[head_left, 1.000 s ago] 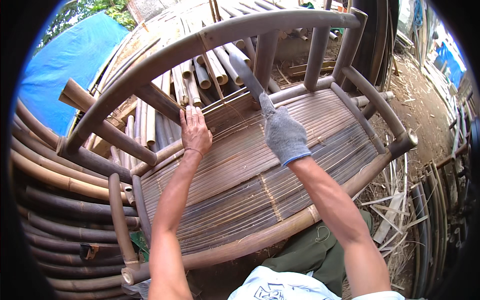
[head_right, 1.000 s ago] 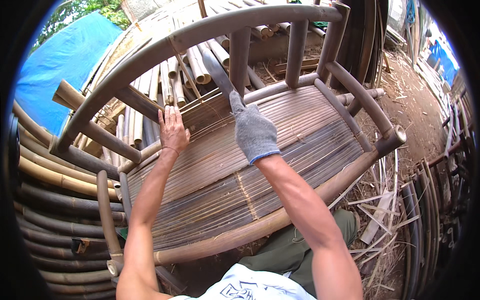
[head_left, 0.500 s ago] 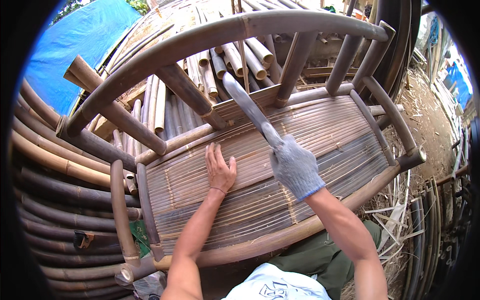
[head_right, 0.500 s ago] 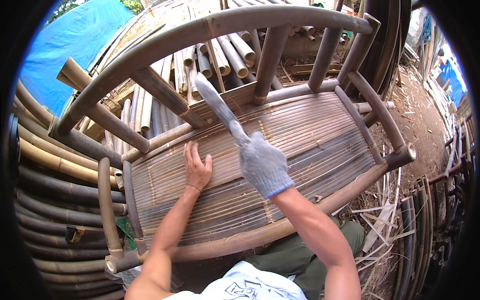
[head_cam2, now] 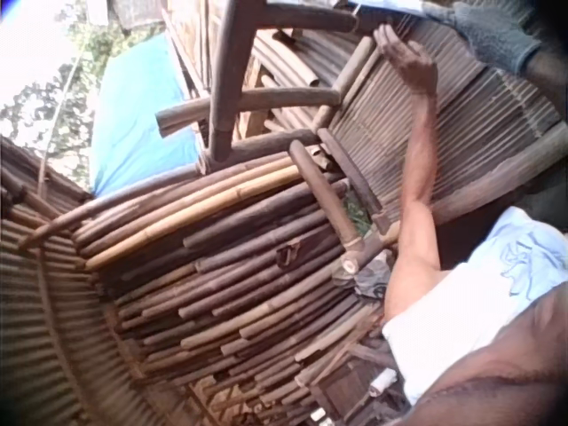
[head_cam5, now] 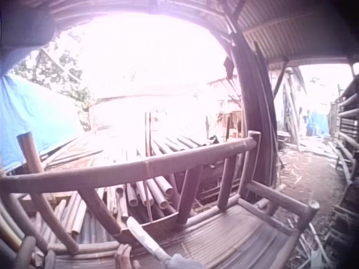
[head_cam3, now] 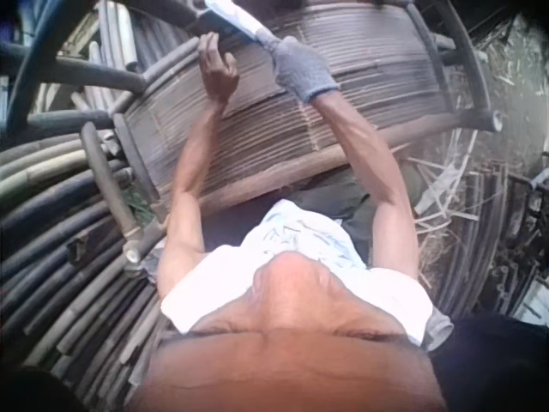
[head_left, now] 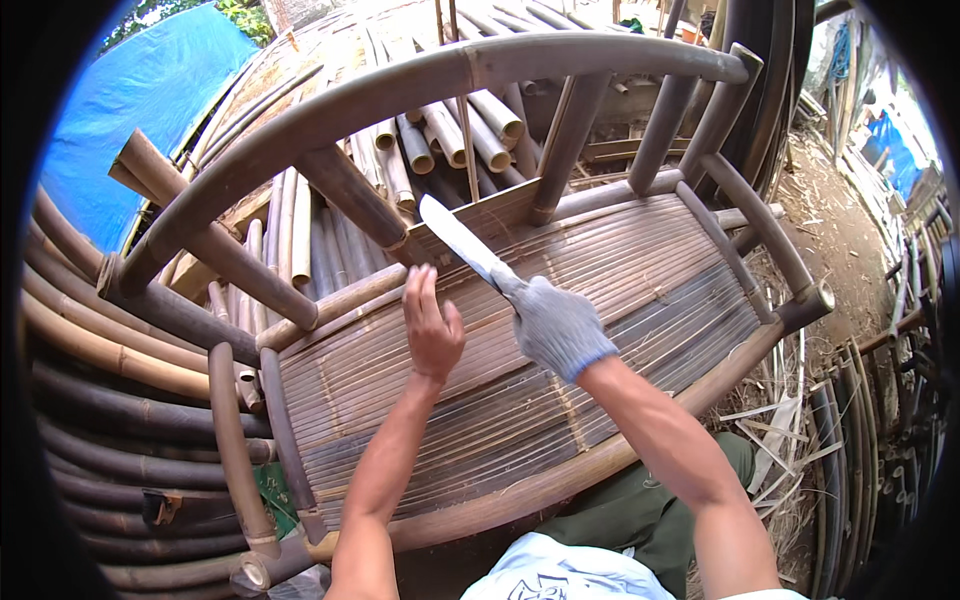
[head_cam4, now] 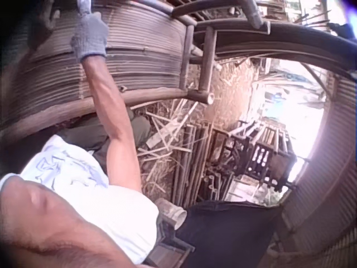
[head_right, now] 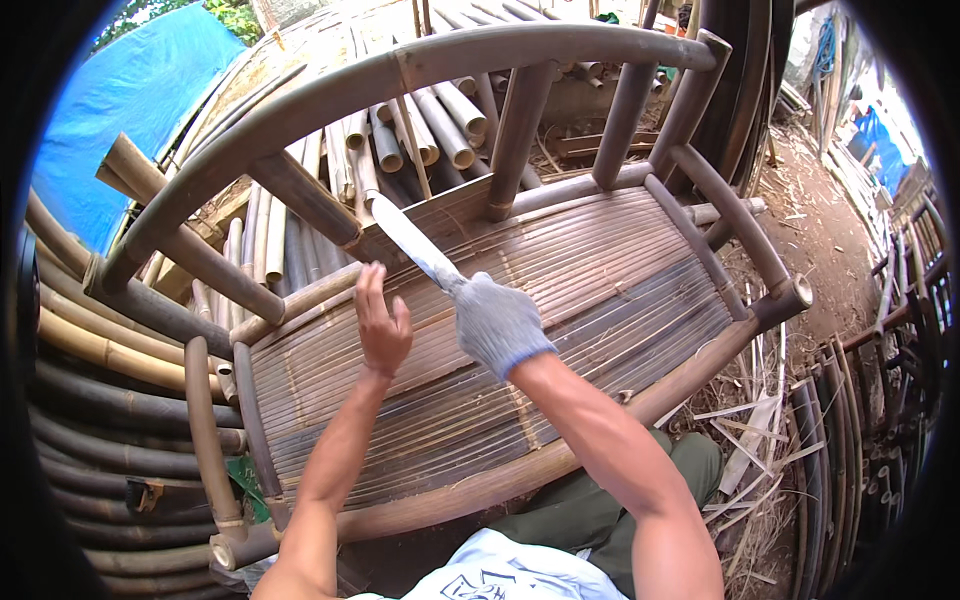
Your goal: The person shaves thin strips of bamboo using a knife, then uses a strip to lash parts of a bamboo chair frame together.
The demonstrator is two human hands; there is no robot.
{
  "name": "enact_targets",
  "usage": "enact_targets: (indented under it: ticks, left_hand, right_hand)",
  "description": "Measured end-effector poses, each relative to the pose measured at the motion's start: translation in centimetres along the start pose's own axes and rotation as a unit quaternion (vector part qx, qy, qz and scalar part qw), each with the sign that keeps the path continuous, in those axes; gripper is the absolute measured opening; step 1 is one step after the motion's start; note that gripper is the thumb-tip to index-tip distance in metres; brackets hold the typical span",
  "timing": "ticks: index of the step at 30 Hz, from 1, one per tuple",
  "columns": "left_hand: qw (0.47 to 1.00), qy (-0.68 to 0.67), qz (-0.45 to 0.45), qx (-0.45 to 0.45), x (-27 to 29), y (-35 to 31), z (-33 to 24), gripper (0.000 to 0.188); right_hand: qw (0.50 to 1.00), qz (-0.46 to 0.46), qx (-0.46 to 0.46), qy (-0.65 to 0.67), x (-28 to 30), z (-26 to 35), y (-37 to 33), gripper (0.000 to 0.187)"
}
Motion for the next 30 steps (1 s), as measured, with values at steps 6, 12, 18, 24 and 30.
enact_targets:
  ticks: [6,12,18,24,30]
  left_hand:
    - [0.984,0.143,0.065,-0.084,-6.6,9.6,0.0,0.062]
    - [0.966,0.158,0.192,-0.070,-11.3,9.8,1.9,0.052]
    - [0.976,0.144,0.109,-0.125,-8.9,8.5,1.4,0.081]
    - [0.842,0.253,0.167,-0.446,-12.7,4.7,-5.0,0.050]
    - [0.765,0.096,0.519,-0.367,-14.7,-1.1,-12.7,0.021]
  right_hand:
    - [0.982,-0.189,-0.016,0.023,6.7,-3.7,-2.2,0.058]
    - [0.997,-0.033,-0.051,-0.050,-0.6,-7.0,3.8,0.059]
    - [0.998,-0.042,-0.013,-0.035,3.2,-8.9,-1.1,0.055]
    - [0.977,-0.057,-0.055,-0.196,4.3,-21.2,-9.1,0.056]
    - [0.960,-0.261,0.047,-0.086,8.4,-18.2,-9.5,0.080]
Point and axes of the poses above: each hand's wrist, its own y-axis towards the middle knuckle, its own x-axis out of the back of the hand, z = x × y, the point moved 10 cm from there along y, towards the middle knuckle, and after that the axes turned 7 degrees about -z, right-handed, at the moved point
